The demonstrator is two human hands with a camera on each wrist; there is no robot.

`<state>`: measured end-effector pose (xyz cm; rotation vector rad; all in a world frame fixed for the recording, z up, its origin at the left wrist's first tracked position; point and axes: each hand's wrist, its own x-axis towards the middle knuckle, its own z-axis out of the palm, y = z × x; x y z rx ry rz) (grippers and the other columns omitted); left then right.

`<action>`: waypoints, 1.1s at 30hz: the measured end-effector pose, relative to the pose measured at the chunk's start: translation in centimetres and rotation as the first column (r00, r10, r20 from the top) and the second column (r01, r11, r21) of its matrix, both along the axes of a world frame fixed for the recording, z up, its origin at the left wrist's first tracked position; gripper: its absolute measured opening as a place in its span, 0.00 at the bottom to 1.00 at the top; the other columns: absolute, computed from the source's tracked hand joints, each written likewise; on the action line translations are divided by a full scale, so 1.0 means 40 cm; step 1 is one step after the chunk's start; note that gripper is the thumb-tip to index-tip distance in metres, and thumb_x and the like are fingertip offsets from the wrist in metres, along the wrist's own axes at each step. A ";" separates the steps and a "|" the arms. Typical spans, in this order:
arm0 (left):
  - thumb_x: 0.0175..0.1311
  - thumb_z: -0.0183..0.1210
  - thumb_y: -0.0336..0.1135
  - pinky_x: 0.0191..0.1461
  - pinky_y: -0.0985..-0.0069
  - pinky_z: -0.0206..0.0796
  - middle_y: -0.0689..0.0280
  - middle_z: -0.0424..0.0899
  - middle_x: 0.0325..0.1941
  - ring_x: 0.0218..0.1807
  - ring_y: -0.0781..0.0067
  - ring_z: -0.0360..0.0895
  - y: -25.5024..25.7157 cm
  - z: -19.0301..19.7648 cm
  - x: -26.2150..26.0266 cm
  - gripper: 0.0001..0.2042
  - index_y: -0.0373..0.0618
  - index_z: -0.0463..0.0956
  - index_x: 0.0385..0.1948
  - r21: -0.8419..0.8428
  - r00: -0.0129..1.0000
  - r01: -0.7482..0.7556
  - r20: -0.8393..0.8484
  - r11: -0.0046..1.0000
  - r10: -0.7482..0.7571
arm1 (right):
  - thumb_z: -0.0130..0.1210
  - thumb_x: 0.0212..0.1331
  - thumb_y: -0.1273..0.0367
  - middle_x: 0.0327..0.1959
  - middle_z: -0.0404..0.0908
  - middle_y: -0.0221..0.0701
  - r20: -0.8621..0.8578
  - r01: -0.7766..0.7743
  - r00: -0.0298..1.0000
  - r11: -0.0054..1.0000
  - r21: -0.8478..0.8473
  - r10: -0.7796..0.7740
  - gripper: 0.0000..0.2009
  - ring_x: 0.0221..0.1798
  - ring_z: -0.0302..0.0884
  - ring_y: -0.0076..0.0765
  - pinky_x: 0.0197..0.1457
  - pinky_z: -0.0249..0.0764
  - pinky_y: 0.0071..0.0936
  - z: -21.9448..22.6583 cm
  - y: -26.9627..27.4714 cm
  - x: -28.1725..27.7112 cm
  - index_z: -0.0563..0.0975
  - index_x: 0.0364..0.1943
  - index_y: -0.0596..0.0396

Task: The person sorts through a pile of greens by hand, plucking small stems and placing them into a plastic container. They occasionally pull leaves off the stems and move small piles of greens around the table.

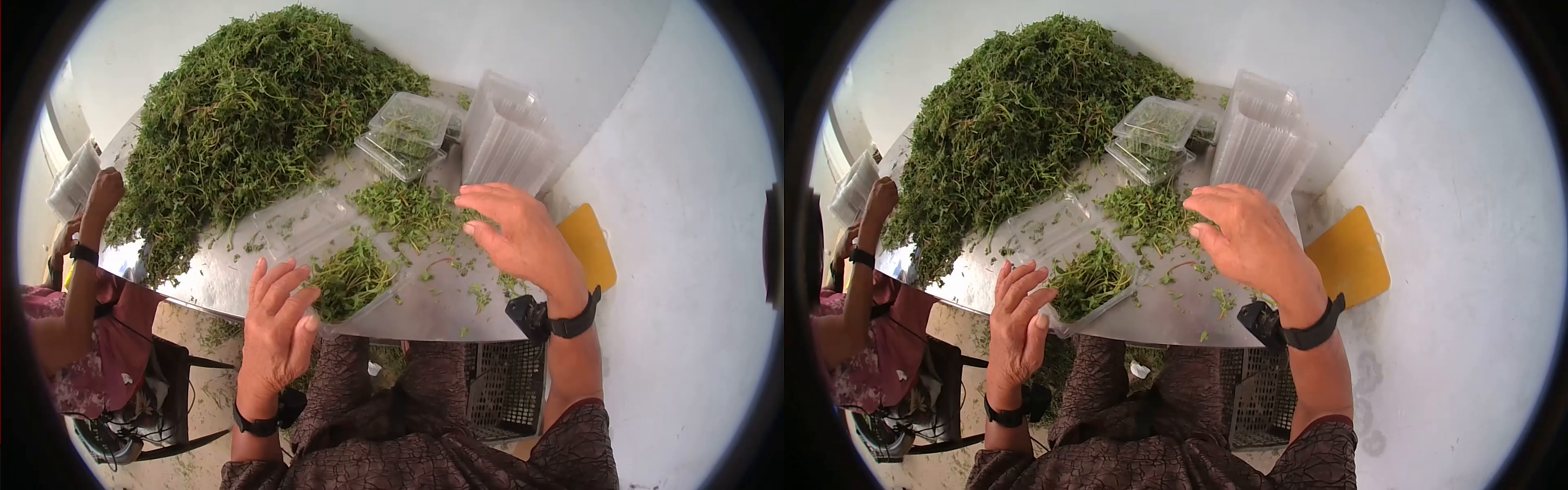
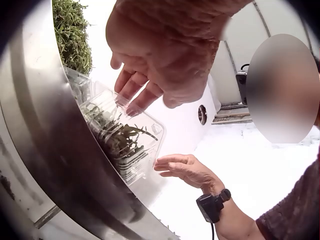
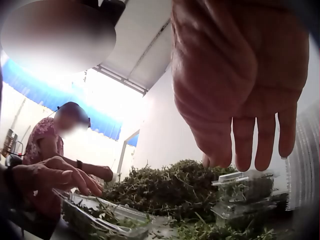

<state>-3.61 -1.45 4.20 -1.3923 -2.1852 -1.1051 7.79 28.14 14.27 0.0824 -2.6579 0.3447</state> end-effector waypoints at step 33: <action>0.51 0.62 0.23 0.72 0.44 0.55 0.54 0.80 0.49 0.61 0.48 0.73 0.015 -0.006 0.029 0.09 0.38 0.78 0.36 -0.026 0.999 -0.027 0.042 0.999 0.028 | 0.56 0.49 0.71 0.23 0.79 0.44 0.112 0.067 0.991 0.997 0.041 -0.071 0.05 0.28 0.77 0.53 0.33 0.73 0.42 -0.126 0.042 -0.209 0.80 0.24 0.59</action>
